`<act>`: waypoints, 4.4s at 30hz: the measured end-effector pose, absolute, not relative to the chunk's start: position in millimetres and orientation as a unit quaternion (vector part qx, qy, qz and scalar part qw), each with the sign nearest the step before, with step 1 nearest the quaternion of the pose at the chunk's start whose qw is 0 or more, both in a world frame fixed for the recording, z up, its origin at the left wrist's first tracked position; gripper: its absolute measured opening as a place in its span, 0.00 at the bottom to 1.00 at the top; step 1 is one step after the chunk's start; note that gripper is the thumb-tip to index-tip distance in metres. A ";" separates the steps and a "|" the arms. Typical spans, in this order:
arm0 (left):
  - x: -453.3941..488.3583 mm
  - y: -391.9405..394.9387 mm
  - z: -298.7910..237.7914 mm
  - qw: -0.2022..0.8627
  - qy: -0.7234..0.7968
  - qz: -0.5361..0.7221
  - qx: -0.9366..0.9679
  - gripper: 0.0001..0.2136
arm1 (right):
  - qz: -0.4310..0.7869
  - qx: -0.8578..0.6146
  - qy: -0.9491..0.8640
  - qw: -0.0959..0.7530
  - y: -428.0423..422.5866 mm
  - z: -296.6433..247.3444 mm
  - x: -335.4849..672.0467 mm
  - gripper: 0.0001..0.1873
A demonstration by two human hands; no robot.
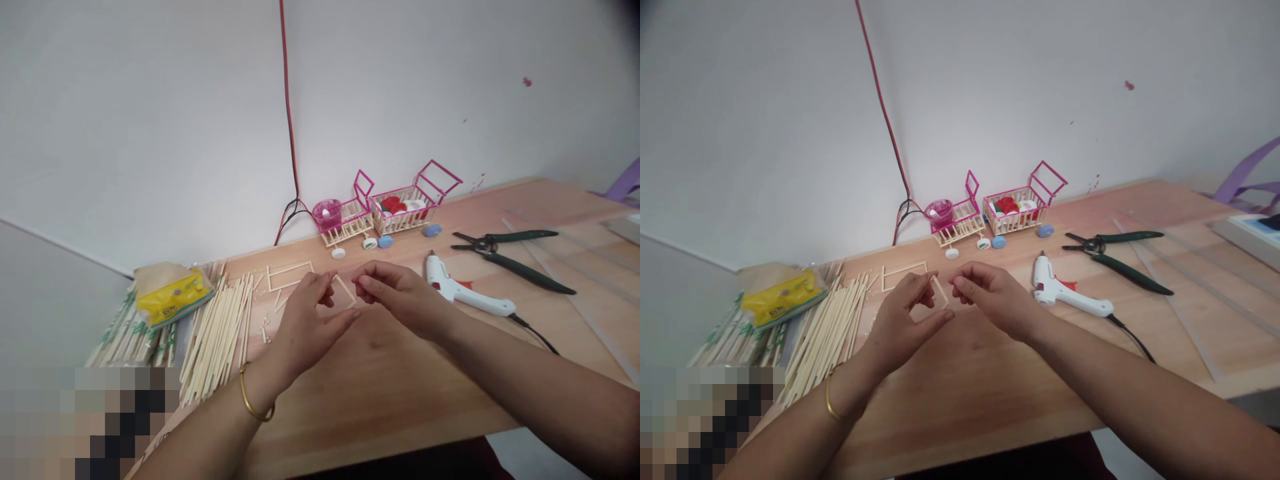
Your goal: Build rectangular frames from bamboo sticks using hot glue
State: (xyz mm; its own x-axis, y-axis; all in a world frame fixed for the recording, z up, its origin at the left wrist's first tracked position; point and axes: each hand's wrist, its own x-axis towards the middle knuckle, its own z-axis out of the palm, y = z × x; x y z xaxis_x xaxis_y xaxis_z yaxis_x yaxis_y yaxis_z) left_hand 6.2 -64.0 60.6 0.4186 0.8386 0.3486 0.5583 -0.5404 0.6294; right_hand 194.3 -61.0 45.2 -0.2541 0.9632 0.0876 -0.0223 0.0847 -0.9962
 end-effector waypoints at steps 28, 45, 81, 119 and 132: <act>7.2 -66.4 64.4 0.278 0.308 0.313 0.854 0.20 | 0.742 -0.302 -0.476 0.363 -59.9 40.9 196.7 0.14; 10.0 -68.7 64.9 0.294 0.309 0.313 0.848 0.20 | 0.753 -0.294 -0.467 0.359 -60.0 41.9 196.1 0.13; 14.9 -70.1 42.2 0.867 0.179 0.242 0.397 0.17 | 0.509 -0.327 -0.690 0.397 -74.2 60.5 201.0 0.10; 14.4 -71.0 38.4 0.904 0.154 0.217 0.335 0.23 | 0.415 -0.313 -0.725 0.452 -68.2 60.4 203.4 0.14; 13.7 -69.8 37.9 0.911 0.133 0.230 0.316 0.23 | 0.598 -0.287 -0.554 0.503 -64.8 47.4 202.0 0.13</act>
